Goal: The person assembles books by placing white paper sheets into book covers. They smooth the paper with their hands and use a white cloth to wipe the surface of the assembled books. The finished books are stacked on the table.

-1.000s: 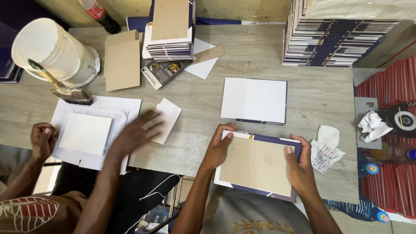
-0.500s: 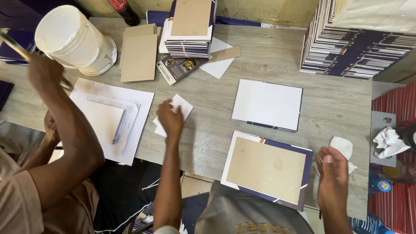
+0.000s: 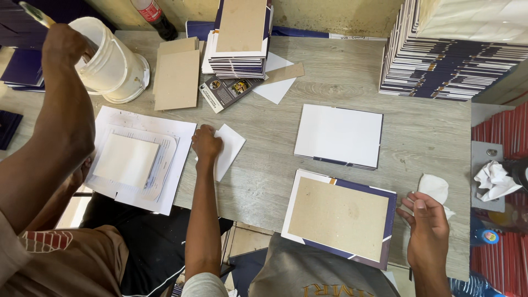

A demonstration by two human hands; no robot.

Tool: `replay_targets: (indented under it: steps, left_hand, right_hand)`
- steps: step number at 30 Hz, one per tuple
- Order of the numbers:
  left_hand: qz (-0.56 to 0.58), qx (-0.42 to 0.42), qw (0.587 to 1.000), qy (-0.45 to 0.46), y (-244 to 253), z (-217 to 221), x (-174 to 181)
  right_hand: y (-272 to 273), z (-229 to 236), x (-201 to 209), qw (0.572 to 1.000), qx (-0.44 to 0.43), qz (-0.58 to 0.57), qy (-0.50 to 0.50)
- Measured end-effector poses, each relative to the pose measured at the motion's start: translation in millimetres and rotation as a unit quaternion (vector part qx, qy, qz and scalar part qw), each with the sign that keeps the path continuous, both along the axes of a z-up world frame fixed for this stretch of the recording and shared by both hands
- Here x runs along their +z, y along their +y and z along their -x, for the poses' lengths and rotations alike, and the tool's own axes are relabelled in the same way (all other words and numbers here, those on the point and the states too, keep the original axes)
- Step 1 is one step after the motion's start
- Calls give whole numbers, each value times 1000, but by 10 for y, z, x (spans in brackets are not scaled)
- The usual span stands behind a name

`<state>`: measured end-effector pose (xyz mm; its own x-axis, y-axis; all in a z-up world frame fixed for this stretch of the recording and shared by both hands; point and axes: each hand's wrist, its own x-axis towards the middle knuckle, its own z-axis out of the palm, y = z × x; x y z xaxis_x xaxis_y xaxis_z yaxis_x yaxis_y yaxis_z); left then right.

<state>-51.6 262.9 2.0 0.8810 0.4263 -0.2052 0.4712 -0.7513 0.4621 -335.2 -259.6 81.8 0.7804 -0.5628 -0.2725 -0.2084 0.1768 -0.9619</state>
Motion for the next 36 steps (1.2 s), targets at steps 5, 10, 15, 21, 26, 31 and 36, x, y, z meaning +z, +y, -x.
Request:
replay_targets:
  steps: [5,10,15,21,26,31,36]
  left_hand:
    - [22,-16,999,39,12,-34,126]
    - [39,-34,996,71,71,-61,280]
    - [37,-92,991,90,150,-64,283]
    - [32,-102,987,124,220,-173,213]
    - [119,-84,988,57,335,-51,226]
    - [112,21,993,-10,499,602,418]
    - [32,72,995,60,310,1379,452]
  right_hand:
    - [13,-7,72,1000,6,14,10]
    - [-26,23,61,1000,-6,20,14]
    - [-9,40,175,998,-4,39,44]
    - [-42,12,-12,999,-4,38,26]
    - [-50,35,-16,999,-7,40,26]
    - [-158,106,-141,999,-16,49,4]
    - [-261,129,-160,998,-25,54,-15]
